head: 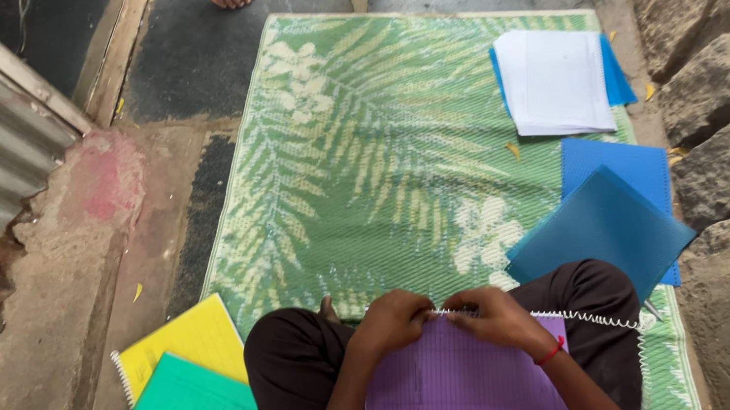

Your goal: The person binds a notebook by hand by threading a spiral wire through the pre-punched holes in the pages and cover.

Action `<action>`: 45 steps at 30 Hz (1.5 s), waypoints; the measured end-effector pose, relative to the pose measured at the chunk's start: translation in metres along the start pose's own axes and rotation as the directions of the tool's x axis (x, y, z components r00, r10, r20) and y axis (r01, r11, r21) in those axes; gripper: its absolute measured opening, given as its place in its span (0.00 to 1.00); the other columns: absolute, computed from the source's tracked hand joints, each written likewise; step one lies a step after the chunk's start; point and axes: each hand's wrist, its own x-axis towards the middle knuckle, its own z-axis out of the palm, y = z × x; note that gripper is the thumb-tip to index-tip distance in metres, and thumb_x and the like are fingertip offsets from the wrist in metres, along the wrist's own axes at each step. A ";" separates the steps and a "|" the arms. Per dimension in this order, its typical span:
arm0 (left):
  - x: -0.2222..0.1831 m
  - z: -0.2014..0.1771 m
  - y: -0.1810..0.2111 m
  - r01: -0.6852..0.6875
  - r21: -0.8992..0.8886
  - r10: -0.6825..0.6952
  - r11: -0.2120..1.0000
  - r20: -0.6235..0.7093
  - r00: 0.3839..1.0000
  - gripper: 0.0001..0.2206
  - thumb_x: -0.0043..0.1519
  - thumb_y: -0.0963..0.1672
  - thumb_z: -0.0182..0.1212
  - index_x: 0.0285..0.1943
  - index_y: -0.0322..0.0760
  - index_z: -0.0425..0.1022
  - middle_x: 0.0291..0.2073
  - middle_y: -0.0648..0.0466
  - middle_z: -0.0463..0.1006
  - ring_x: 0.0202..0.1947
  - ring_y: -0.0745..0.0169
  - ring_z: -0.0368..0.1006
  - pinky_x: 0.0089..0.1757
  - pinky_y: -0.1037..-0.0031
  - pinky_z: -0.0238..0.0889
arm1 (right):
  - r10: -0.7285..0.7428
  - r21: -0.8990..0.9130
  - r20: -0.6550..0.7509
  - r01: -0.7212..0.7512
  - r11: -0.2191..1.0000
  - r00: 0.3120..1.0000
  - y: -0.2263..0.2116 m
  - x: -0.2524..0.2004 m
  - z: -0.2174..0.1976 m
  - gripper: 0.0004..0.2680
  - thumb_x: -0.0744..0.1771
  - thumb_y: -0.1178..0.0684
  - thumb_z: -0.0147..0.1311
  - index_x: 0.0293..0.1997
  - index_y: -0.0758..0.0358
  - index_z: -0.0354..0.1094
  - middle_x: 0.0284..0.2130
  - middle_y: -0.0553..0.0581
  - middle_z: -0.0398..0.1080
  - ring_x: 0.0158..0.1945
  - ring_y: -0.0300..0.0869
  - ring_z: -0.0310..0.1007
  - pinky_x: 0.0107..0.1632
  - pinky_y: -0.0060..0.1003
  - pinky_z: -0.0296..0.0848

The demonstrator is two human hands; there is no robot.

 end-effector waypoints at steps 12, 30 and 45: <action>-0.005 -0.015 0.006 -0.009 0.022 0.011 1.000 -0.058 0.998 0.11 0.60 0.49 0.65 0.39 0.40 0.85 0.30 0.50 0.83 0.32 0.50 0.79 0.37 0.58 0.70 | 0.065 -0.070 -0.024 -0.066 0.995 0.998 -0.011 -0.002 -0.001 0.08 0.65 0.51 0.60 0.43 0.61 0.80 0.33 0.59 0.80 0.35 0.44 0.82 0.42 0.39 0.78; -0.009 -0.028 -0.005 0.100 -0.024 -0.099 0.995 0.037 0.994 0.10 0.63 0.47 0.60 0.43 0.41 0.84 0.34 0.50 0.83 0.37 0.49 0.79 0.42 0.60 0.70 | -0.070 -0.034 -0.124 0.067 0.997 0.990 -0.019 0.002 0.012 0.08 0.63 0.50 0.62 0.38 0.64 0.80 0.28 0.56 0.79 0.31 0.44 0.74 0.37 0.41 0.75; -0.010 -0.025 0.003 0.040 0.032 -0.037 0.999 -0.089 0.995 0.09 0.58 0.44 0.60 0.42 0.43 0.85 0.35 0.50 0.84 0.39 0.46 0.80 0.42 0.57 0.70 | 0.064 0.012 -0.028 -0.063 0.998 0.998 0.003 0.017 0.027 0.08 0.66 0.50 0.60 0.45 0.61 0.79 0.32 0.57 0.80 0.33 0.41 0.80 0.40 0.38 0.76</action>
